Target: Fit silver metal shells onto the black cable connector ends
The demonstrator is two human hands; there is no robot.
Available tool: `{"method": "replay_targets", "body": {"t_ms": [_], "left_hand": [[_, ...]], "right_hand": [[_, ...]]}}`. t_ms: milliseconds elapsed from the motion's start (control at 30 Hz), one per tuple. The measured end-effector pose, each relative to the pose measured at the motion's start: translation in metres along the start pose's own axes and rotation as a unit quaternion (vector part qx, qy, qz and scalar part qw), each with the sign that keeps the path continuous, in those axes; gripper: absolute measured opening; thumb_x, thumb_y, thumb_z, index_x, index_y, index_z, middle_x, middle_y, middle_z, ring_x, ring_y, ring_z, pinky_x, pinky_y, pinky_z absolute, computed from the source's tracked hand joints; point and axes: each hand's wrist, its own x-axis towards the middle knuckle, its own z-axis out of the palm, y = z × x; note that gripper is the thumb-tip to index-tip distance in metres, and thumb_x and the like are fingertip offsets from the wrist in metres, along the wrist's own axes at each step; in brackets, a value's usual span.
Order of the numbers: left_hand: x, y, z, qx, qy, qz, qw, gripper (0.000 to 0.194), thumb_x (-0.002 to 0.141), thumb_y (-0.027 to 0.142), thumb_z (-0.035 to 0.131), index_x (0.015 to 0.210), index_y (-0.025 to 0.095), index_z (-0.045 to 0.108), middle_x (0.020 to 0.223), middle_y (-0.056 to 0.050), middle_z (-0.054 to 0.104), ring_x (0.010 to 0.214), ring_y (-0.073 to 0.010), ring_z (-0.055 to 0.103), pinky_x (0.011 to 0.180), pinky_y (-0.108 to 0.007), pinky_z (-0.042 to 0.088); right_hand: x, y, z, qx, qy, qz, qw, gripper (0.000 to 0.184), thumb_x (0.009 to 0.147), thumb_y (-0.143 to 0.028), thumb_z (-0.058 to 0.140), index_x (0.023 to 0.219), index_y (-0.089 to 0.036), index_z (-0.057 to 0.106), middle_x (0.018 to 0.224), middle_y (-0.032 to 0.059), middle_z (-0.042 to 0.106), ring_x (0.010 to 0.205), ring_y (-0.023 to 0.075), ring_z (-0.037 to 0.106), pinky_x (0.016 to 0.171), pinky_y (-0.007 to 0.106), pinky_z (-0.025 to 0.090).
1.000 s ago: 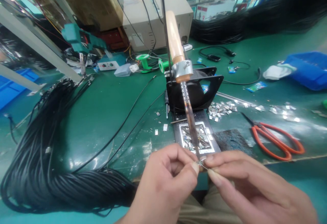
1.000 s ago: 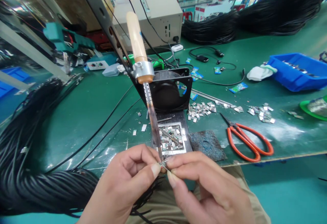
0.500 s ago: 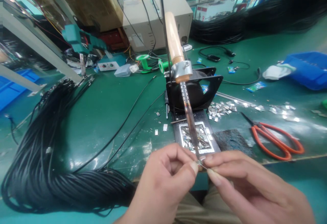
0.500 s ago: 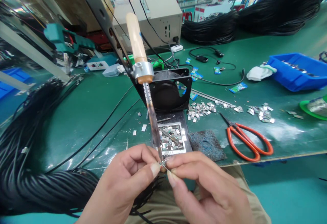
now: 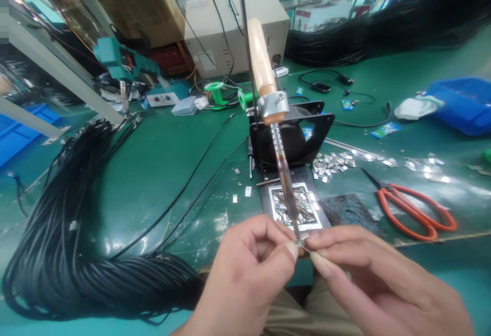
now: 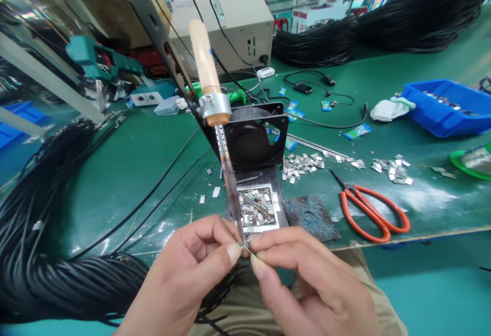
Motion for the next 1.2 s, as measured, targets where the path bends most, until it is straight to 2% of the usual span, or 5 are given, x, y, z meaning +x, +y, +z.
{"method": "replay_targets", "body": {"t_ms": [567, 1000, 1200], "left_hand": [[0.001, -0.001, -0.002, 0.008, -0.001, 0.014, 1.0, 0.02, 0.086, 0.023, 0.073, 0.071, 0.018, 0.062, 0.08, -0.003, 0.067, 0.075, -0.0163, 0.054, 0.068, -0.027, 0.041], [0.002, -0.003, -0.002, 0.012, -0.002, 0.026, 1.0, 0.019, 0.087, 0.022, 0.073, 0.072, 0.018, 0.063, 0.083, -0.003, 0.069, 0.075, -0.0161, 0.055, 0.068, -0.027, 0.042], [0.002, -0.004, -0.002, 0.005, -0.003, 0.025, 1.0, 0.018, 0.087, 0.022, 0.073, 0.072, 0.018, 0.063, 0.08, -0.002, 0.067, 0.076, -0.0161, 0.056, 0.067, -0.027, 0.041]], "right_hand": [[-0.002, 0.002, -0.002, 0.007, -0.001, 0.004, 1.0, 0.017, 0.088, -0.011, 0.069, 0.083, -0.027, 0.075, 0.088, -0.0067, 0.082, 0.079, 0.0059, 0.079, 0.076, 0.006, 0.061], [-0.01, 0.006, -0.005, -0.005, -0.046, 0.018, 0.999, 0.016, 0.095, -0.014, 0.07, 0.095, -0.03, 0.072, 0.101, -0.0092, 0.081, 0.091, 0.0057, 0.078, 0.089, 0.009, 0.06], [-0.011, 0.007, -0.004, 0.002, -0.05, 0.026, 0.998, 0.016, 0.095, -0.014, 0.07, 0.096, -0.03, 0.072, 0.102, -0.009, 0.081, 0.092, 0.0066, 0.078, 0.089, 0.011, 0.061]]}}
